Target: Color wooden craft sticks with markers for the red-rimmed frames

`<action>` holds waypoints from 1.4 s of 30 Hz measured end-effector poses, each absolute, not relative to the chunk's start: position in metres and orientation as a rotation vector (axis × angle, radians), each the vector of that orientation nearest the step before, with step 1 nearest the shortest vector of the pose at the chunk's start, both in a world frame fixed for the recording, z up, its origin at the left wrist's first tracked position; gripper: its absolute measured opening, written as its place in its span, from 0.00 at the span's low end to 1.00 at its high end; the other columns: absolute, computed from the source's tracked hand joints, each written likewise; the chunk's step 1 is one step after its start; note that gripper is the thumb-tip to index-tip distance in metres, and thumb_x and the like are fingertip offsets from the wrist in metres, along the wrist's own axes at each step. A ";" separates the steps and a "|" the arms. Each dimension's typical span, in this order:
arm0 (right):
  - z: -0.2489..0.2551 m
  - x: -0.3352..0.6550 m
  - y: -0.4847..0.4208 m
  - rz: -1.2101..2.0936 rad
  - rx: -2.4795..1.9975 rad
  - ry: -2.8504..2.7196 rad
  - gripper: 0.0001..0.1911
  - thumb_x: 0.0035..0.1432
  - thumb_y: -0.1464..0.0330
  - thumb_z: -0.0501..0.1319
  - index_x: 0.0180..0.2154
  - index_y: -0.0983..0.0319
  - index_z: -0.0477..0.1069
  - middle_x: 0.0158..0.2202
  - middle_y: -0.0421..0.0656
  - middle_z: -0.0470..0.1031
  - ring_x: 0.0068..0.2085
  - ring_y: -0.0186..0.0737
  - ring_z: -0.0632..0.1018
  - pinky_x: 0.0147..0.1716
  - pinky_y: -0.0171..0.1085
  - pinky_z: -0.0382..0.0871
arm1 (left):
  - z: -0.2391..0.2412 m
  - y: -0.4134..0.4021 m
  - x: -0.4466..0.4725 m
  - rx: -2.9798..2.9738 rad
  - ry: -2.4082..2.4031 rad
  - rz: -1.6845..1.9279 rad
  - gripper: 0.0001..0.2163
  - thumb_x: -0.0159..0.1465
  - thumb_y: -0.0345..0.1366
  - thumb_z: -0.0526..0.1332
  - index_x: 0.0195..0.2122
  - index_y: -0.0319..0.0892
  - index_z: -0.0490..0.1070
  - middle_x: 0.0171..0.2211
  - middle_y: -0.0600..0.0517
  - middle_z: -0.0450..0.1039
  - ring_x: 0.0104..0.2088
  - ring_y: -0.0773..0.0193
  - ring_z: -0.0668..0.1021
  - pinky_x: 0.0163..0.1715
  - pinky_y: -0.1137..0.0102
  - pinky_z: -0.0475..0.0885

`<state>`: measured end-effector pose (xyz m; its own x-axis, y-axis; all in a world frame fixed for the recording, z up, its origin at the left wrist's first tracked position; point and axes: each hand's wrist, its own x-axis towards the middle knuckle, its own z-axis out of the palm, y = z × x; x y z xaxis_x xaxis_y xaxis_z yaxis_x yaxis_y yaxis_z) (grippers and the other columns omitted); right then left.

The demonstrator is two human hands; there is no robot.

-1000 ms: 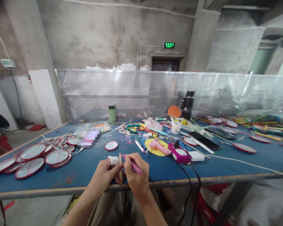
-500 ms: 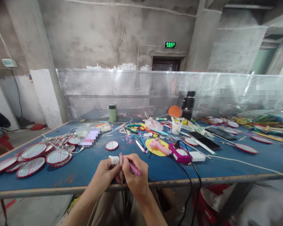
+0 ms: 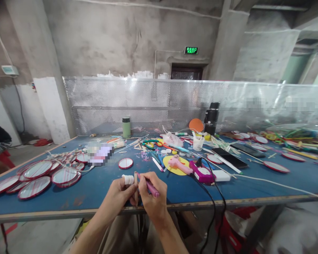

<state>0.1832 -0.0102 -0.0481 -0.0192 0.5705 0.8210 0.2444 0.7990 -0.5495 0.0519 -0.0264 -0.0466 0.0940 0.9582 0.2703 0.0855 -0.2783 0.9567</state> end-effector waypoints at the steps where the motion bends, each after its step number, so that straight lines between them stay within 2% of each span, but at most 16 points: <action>1: -0.048 0.183 -0.010 0.293 -0.669 -1.598 0.08 0.63 0.69 0.57 0.32 0.61 0.72 0.25 0.38 0.75 0.23 0.32 0.75 0.25 0.29 0.71 | -0.046 -0.026 0.052 1.521 1.076 1.299 0.17 0.59 0.49 0.60 0.24 0.39 0.68 0.16 0.52 0.71 0.17 0.64 0.74 0.20 0.73 0.69; 31: -0.046 0.182 -0.011 0.278 -0.679 -1.616 0.09 0.64 0.68 0.56 0.33 0.61 0.73 0.24 0.39 0.76 0.22 0.32 0.76 0.25 0.30 0.72 | -0.044 -0.028 0.052 1.519 1.069 1.295 0.18 0.59 0.50 0.61 0.22 0.39 0.68 0.16 0.52 0.71 0.17 0.65 0.74 0.20 0.73 0.68; 42: -0.045 0.181 -0.012 0.253 -0.636 -1.613 0.07 0.62 0.70 0.58 0.33 0.61 0.75 0.27 0.40 0.77 0.25 0.34 0.78 0.28 0.30 0.74 | -0.046 -0.027 0.053 1.573 1.096 1.289 0.19 0.61 0.50 0.58 0.22 0.40 0.67 0.16 0.52 0.70 0.17 0.66 0.73 0.19 0.74 0.67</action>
